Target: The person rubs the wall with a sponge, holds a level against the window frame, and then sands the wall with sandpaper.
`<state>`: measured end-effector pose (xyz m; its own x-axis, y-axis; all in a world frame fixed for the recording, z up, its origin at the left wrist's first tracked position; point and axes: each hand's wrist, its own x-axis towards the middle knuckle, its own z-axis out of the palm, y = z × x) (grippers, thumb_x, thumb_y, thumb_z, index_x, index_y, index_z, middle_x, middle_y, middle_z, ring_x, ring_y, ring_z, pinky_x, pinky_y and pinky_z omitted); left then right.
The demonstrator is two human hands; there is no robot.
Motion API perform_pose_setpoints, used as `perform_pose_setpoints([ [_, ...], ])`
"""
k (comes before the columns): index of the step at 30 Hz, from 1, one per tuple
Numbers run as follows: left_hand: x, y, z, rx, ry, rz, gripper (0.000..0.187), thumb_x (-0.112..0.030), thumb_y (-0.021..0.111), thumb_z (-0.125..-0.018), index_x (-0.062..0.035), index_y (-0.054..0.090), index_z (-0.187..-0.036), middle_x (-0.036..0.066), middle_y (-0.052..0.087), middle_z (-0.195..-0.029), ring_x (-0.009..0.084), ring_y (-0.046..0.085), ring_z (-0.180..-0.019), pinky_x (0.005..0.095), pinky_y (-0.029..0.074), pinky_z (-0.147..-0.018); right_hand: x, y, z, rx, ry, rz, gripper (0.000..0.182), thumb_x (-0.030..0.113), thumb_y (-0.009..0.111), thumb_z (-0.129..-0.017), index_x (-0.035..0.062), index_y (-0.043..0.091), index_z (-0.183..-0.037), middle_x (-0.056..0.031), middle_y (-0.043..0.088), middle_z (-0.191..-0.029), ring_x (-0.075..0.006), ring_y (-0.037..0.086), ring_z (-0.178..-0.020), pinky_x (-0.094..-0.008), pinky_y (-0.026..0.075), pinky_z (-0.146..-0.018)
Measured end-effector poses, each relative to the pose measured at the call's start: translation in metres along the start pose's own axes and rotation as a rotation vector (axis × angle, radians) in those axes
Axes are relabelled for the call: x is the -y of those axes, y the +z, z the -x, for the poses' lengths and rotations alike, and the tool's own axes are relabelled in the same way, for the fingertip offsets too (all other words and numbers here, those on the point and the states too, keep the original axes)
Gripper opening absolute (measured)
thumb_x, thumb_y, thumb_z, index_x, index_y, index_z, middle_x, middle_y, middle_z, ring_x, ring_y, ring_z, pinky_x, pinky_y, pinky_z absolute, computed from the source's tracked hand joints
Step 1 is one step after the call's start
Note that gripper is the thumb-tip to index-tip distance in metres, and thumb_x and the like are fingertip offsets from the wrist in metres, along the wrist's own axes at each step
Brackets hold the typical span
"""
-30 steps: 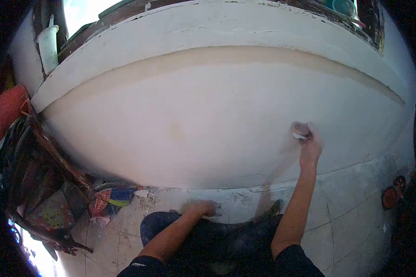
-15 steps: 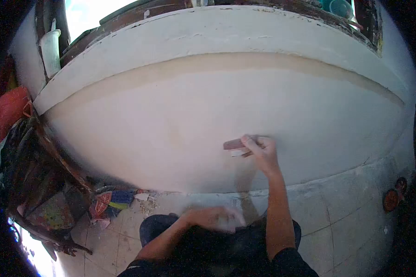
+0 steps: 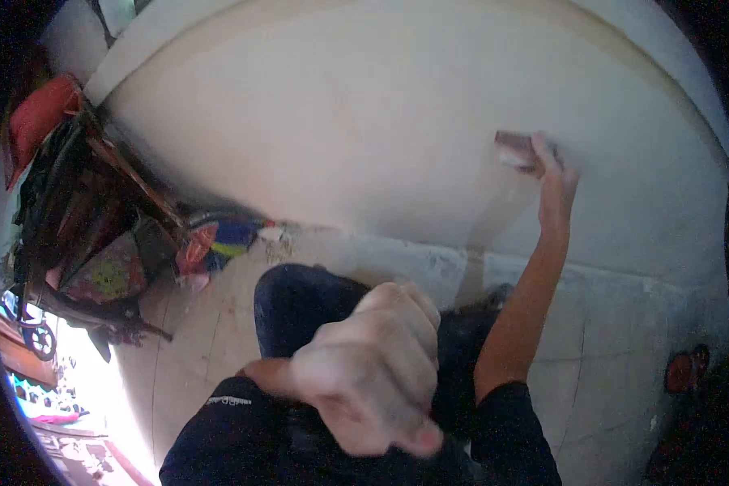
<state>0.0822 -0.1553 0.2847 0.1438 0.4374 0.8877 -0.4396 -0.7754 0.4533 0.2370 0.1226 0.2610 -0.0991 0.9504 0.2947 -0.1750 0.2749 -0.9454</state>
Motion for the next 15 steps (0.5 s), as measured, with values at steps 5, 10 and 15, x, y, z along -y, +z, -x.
perform_pose_setpoints([
  [5,-0.009,0.005,0.008,0.088,0.04,-0.036,0.014,-0.021,0.067,-0.089,-0.011,0.071,-0.099,0.005,0.063,-0.083,0.0233,0.06,-0.075,0.0357,0.045,-0.065,-0.005,-0.023,-0.007,-0.142,-0.08,-0.107,0.041,0.03,0.074,-0.092,-0.0052,0.068,-0.113,-0.0119,0.071,-0.098,-0.0208,0.071,-0.089,-0.0339,0.059,-0.076],
  [10,0.002,0.01,0.0,0.124,0.045,-0.021,0.02,-0.028,0.066,-0.092,-0.0116,0.073,-0.102,0.007,0.065,-0.09,0.0242,0.061,-0.082,0.0362,0.046,-0.07,-0.015,-0.046,-0.02,-0.227,-0.145,-0.119,0.041,0.028,0.074,-0.093,-0.0059,0.067,-0.114,-0.0119,0.071,-0.1,-0.0206,0.07,-0.093,-0.0348,0.059,-0.076],
  [15,0.012,0.009,-0.011,0.204,0.007,-0.001,0.027,-0.036,0.065,-0.095,-0.0121,0.075,-0.105,0.009,0.066,-0.097,0.0251,0.062,-0.09,0.0368,0.048,-0.074,0.001,-0.052,-0.019,-0.301,-0.238,-0.355,0.04,0.031,0.075,-0.093,-0.0044,0.067,-0.11,-0.011,0.07,-0.101,-0.0194,0.07,-0.097,-0.0337,0.059,-0.075],
])
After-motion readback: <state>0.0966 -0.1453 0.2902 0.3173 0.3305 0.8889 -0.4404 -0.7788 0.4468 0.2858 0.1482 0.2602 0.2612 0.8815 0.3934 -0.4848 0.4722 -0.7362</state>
